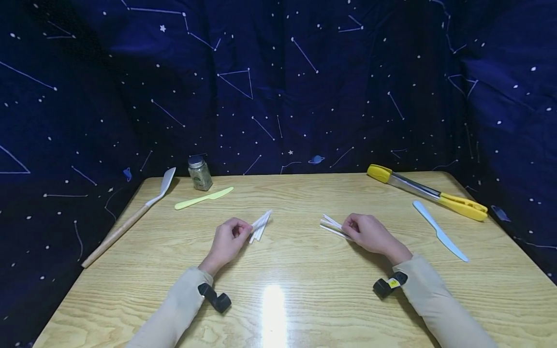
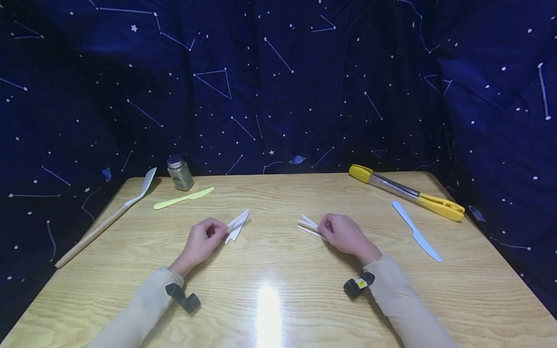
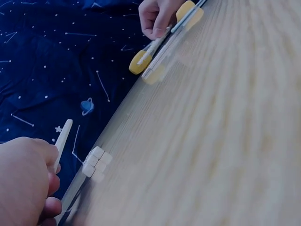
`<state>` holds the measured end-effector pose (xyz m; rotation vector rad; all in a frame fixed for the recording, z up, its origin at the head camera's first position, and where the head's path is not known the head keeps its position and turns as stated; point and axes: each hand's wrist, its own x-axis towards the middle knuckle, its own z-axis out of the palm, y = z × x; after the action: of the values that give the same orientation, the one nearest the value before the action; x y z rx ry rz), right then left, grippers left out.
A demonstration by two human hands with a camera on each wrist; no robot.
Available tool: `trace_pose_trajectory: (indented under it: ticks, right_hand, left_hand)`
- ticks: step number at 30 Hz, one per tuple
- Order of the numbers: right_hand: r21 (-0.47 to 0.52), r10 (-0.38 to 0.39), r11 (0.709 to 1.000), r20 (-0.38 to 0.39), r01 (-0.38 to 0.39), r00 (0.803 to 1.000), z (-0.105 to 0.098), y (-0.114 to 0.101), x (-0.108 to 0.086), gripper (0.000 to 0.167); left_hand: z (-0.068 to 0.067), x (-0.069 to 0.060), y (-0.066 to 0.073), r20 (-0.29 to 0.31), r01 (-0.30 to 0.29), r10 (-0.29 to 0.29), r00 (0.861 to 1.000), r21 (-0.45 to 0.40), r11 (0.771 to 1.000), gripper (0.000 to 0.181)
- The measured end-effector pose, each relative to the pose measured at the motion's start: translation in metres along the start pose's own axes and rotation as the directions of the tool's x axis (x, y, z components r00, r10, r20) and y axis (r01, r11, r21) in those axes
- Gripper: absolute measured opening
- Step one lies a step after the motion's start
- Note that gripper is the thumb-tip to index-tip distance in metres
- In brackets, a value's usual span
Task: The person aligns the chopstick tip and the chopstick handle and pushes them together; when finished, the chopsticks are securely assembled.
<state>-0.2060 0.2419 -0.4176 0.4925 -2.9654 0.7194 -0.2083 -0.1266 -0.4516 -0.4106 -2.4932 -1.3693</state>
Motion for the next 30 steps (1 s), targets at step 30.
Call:
trace_pose_trajectory:
  ticks: [30]
  right_hand:
    - [0.168,-0.213,0.959,-0.096,0.227,0.972,-0.004,-0.012,0.001,0.011]
  left_hand:
    - [0.022,-0.012,0.02,-0.072,-0.254,0.252,0.965,-0.009,0.967,0.007]
